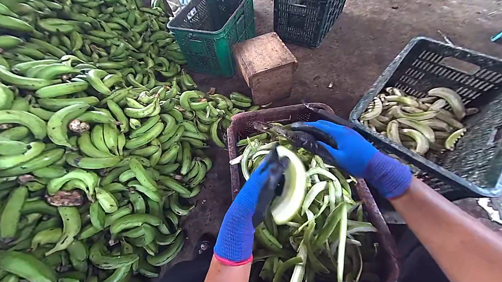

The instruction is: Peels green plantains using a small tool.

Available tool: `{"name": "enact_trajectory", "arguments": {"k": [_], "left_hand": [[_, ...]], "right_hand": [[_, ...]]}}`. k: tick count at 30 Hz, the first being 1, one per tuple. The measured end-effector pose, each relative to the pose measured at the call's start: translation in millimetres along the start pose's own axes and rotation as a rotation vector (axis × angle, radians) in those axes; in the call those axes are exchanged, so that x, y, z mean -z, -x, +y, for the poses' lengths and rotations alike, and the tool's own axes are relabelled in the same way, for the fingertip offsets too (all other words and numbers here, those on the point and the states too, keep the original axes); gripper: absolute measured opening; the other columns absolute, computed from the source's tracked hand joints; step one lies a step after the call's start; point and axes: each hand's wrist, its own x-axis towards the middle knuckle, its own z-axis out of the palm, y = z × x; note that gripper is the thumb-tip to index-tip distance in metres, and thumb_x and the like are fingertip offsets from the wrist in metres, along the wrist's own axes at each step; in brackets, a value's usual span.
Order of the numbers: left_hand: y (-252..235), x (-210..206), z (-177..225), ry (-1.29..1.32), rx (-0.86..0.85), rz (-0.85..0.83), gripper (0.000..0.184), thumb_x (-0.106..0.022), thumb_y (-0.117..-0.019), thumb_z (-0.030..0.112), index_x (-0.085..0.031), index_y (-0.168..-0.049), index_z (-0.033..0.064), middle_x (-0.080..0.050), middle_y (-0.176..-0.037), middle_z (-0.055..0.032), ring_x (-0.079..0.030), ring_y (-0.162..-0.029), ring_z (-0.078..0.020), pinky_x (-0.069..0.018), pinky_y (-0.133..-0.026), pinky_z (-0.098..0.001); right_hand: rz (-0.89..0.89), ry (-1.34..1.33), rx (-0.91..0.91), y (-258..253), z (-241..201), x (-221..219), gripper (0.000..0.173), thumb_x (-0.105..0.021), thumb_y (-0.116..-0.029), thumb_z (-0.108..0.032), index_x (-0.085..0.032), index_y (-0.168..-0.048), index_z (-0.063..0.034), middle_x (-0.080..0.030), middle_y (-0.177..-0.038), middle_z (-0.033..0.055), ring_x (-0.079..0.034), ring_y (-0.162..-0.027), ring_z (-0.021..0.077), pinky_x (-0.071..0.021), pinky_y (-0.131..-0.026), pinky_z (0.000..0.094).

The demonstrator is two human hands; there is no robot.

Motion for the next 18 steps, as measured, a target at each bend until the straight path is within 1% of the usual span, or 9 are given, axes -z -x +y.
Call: {"name": "enact_trajectory", "arguments": {"k": [1,2,3,6,8,10,12,15,18], "left_hand": [[-5.2,1.3,-6.9,0.165,-0.026,0.137,0.033,-0.036,-0.1098,0.019,-0.053,-0.133,0.0031,-0.065,-0.102,-0.0053,-0.064,-0.086,-0.0064,-0.0544,-0.076,-0.0222],[-10.2,4.6,-12.1,0.366,-0.056,0.241,0.031,-0.031,-0.1110,0.019,-0.057,-0.118,0.0056,-0.065,-0.087,-0.0020,-0.064,-0.075,-0.0061,-0.0552,-0.067,-0.0211],[-15.8,10.9,-16.5,0.573,-0.083,0.286,0.036,-0.026,-0.1115,0.025,-0.059,-0.107,0.0089,-0.065,-0.079,-0.0008,-0.064,-0.068,-0.0068,-0.0555,-0.060,-0.0212],[-28.4,29.0,-17.9,0.890,-0.197,0.288,0.048,-0.025,-0.1094,0.044,-0.059,-0.098,0.0123,-0.063,-0.074,-0.0016,-0.064,-0.059,-0.0091,-0.0547,-0.052,-0.0224],[-31.0,32.5,-18.0,0.964,-0.272,0.286,0.047,-0.025,-0.1079,0.045,-0.058,-0.096,0.0136,-0.062,-0.072,-0.0013,-0.063,-0.058,-0.0093,-0.0541,-0.051,-0.0230],[-27.8,24.7,-9.3,0.988,-0.277,0.337,0.045,-0.027,-0.1078,0.043,-0.058,-0.092,0.0146,-0.061,-0.071,-0.0002,-0.063,-0.058,-0.0085,-0.0538,-0.051,-0.0222],[-22.8,13.1,-1.3,0.865,-0.324,0.389,0.043,-0.026,-0.1092,0.039,-0.059,-0.095,0.0147,-0.061,-0.075,0.0008,-0.062,-0.063,-0.0076,-0.0543,-0.056,-0.0221],[-18.0,0.4,-0.7,0.589,-0.361,0.470,0.035,-0.030,-0.1107,0.032,-0.060,-0.112,0.0135,-0.065,-0.081,0.0015,-0.065,-0.070,-0.0058,-0.0572,-0.062,-0.0228],[-14.0,-0.9,1.3,0.182,-0.230,0.530,0.037,-0.030,-0.1118,0.024,-0.053,-0.134,0.0056,-0.063,-0.098,-0.0043,-0.061,-0.082,-0.0059,-0.0531,-0.074,-0.0240]], "right_hand": [[0.040,0.051,0.054,3.7,-2.5,-7.2,0.047,-0.058,-0.0992,-0.027,-0.059,-0.145,-0.0177,-0.065,-0.127,0.0165,-0.064,-0.114,0.0349,-0.0512,-0.093,0.0601],[0.096,0.096,0.138,8.3,-3.5,-16.7,0.049,-0.063,-0.0941,-0.028,-0.062,-0.142,-0.0178,-0.066,-0.124,0.0175,-0.065,-0.111,0.0368,-0.0527,-0.091,0.0604],[0.158,0.133,0.241,13.2,-3.5,-27.3,0.050,-0.067,-0.0894,-0.031,-0.066,-0.137,-0.0176,-0.068,-0.122,0.0184,-0.065,-0.111,0.0387,-0.0531,-0.090,0.0609],[0.339,0.228,0.464,22.8,-5.7,-48.9,0.040,-0.066,-0.0888,-0.043,-0.076,-0.122,-0.0230,-0.071,-0.115,0.0165,-0.068,-0.103,0.0376,-0.0539,-0.083,0.0572],[0.397,0.278,0.469,23.5,-10.4,-51.1,0.036,-0.065,-0.0896,-0.043,-0.077,-0.119,-0.0246,-0.071,-0.114,0.0160,-0.068,-0.103,0.0371,-0.0534,-0.082,0.0557],[0.382,0.308,0.422,22.1,-15.6,-47.6,0.040,-0.063,-0.0905,-0.041,-0.076,-0.122,-0.0210,-0.070,-0.116,0.0182,-0.067,-0.104,0.0393,-0.0536,-0.082,0.0571],[0.322,0.286,0.317,20.5,-22.2,-42.4,0.046,-0.061,-0.0912,-0.037,-0.071,-0.130,-0.0153,-0.070,-0.118,0.0209,-0.069,-0.103,0.0416,-0.0551,-0.082,0.0594],[0.260,0.220,0.191,18.3,-26.3,-34.7,0.049,-0.058,-0.0930,-0.029,-0.064,-0.140,-0.0141,-0.069,-0.118,0.0208,-0.069,-0.103,0.0406,-0.0552,-0.084,0.0591],[0.224,0.215,0.144,14.9,-17.8,-30.7,0.049,-0.058,-0.0941,-0.029,-0.063,-0.142,-0.0163,-0.068,-0.120,0.0206,-0.067,-0.107,0.0416,-0.0538,-0.088,0.0603]]}}
